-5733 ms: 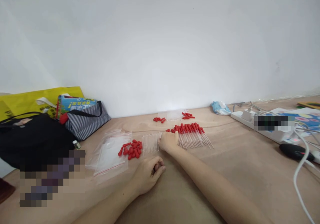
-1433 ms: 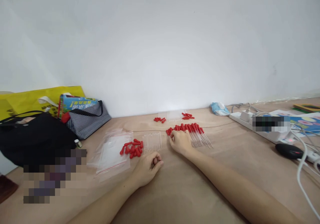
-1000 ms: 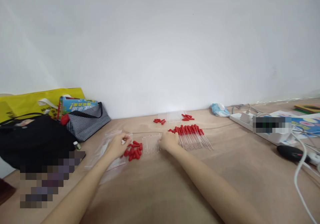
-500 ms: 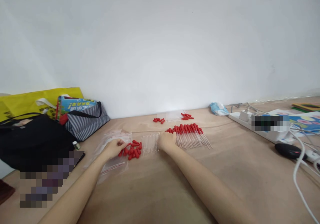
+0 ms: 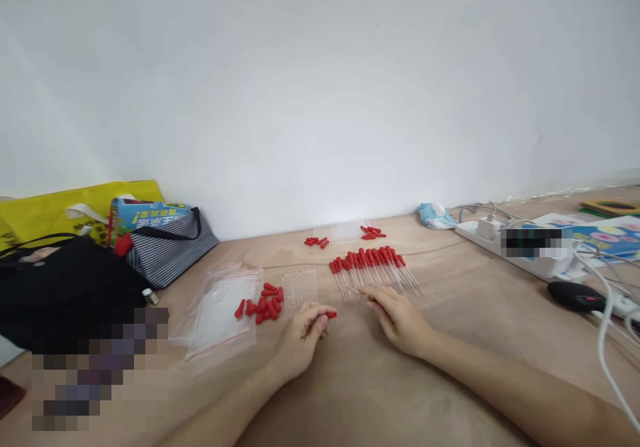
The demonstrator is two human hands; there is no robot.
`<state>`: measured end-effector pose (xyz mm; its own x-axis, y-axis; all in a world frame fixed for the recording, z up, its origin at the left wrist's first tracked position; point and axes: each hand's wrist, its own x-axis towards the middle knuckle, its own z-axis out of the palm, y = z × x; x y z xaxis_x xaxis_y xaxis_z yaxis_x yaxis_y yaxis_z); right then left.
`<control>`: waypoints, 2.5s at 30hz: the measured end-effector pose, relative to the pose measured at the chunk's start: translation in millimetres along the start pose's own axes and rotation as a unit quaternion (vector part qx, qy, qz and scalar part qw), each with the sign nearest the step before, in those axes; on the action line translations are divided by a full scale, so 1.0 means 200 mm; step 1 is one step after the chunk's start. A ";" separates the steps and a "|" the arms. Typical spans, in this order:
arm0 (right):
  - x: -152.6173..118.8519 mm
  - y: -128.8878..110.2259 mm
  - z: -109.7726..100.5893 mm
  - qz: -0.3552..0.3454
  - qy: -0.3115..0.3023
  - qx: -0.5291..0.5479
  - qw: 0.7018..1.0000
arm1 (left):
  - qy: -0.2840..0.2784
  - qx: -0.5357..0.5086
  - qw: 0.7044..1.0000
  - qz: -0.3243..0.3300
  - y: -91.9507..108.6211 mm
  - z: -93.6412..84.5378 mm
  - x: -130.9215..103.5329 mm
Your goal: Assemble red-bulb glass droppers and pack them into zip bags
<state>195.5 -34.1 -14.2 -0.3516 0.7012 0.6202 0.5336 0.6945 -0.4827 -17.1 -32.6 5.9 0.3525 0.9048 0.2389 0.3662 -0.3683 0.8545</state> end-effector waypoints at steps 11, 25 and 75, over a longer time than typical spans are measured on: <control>-0.01 -0.07 0.00 -0.024 -0.047 -0.059 0.997 | -0.046 -0.100 0.993 -0.042 -0.03 0.01 -0.02; -0.02 -0.07 0.00 -0.035 -0.042 -0.078 0.995 | -0.068 -0.061 0.996 -0.008 -0.01 0.01 -0.02; 0.00 -0.13 0.03 -0.112 -0.102 -0.185 0.971 | -0.094 0.215 0.957 0.170 0.04 -0.01 -0.05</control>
<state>177.5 -51.3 -5.7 -0.6163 0.5826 0.5298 0.6524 0.7545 -0.0707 -19.4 -43.5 12.0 0.6482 0.6780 0.3466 0.5101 -0.7246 0.4634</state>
